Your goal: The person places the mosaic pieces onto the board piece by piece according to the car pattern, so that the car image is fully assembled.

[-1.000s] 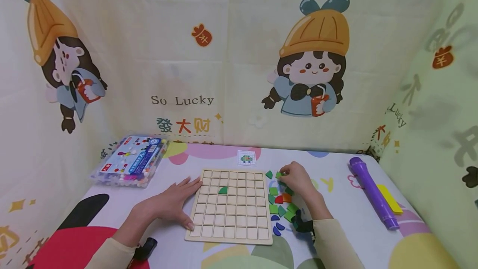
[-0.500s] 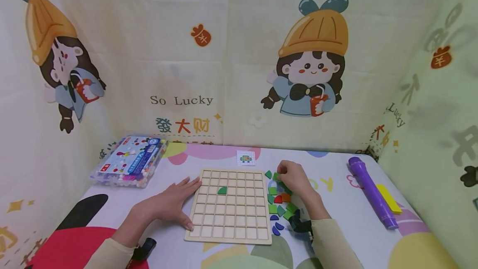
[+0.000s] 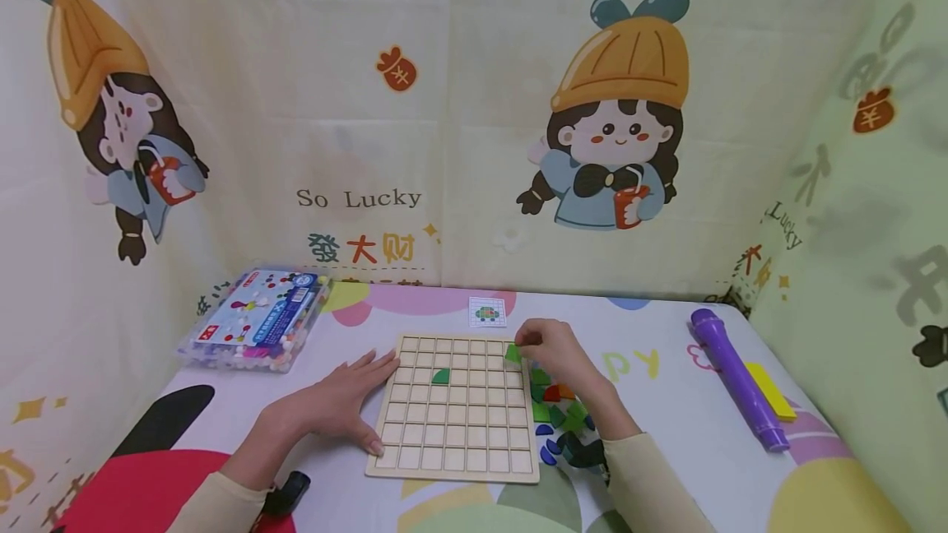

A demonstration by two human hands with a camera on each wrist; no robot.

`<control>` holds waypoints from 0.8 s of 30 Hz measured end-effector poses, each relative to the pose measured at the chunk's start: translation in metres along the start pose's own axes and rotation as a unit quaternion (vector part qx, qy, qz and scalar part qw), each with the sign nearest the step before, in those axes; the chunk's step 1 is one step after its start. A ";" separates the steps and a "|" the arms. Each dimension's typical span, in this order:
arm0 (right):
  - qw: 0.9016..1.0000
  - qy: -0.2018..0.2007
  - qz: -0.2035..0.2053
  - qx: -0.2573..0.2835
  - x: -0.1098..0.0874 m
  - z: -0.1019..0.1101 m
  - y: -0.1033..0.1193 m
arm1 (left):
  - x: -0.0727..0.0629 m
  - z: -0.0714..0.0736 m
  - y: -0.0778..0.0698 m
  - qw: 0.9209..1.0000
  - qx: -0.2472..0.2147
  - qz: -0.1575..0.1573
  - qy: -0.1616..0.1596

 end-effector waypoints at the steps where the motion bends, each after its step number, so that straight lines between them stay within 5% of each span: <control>1: 1.000 0.005 0.007 0.002 0.000 -0.004 0.003 | 0.000 0.000 0.000 1.000 0.000 0.000 0.000; 13: 0.996 0.054 0.063 0.030 0.001 -0.038 0.025 | 0.004 -0.001 0.003 1.000 0.011 0.011 0.003; 24: 0.995 0.066 0.061 0.041 0.001 -0.059 0.037 | 0.003 -0.001 0.002 1.000 0.002 0.013 0.001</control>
Point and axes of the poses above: each hand's wrist, its own x-axis towards the middle knuckle, its own z-axis out of the back of the hand, y = z × x, the point moved 3 cm from there along x, towards the middle knuckle, and after that the axes turned 4 degrees about z, right-handed, at the moved point
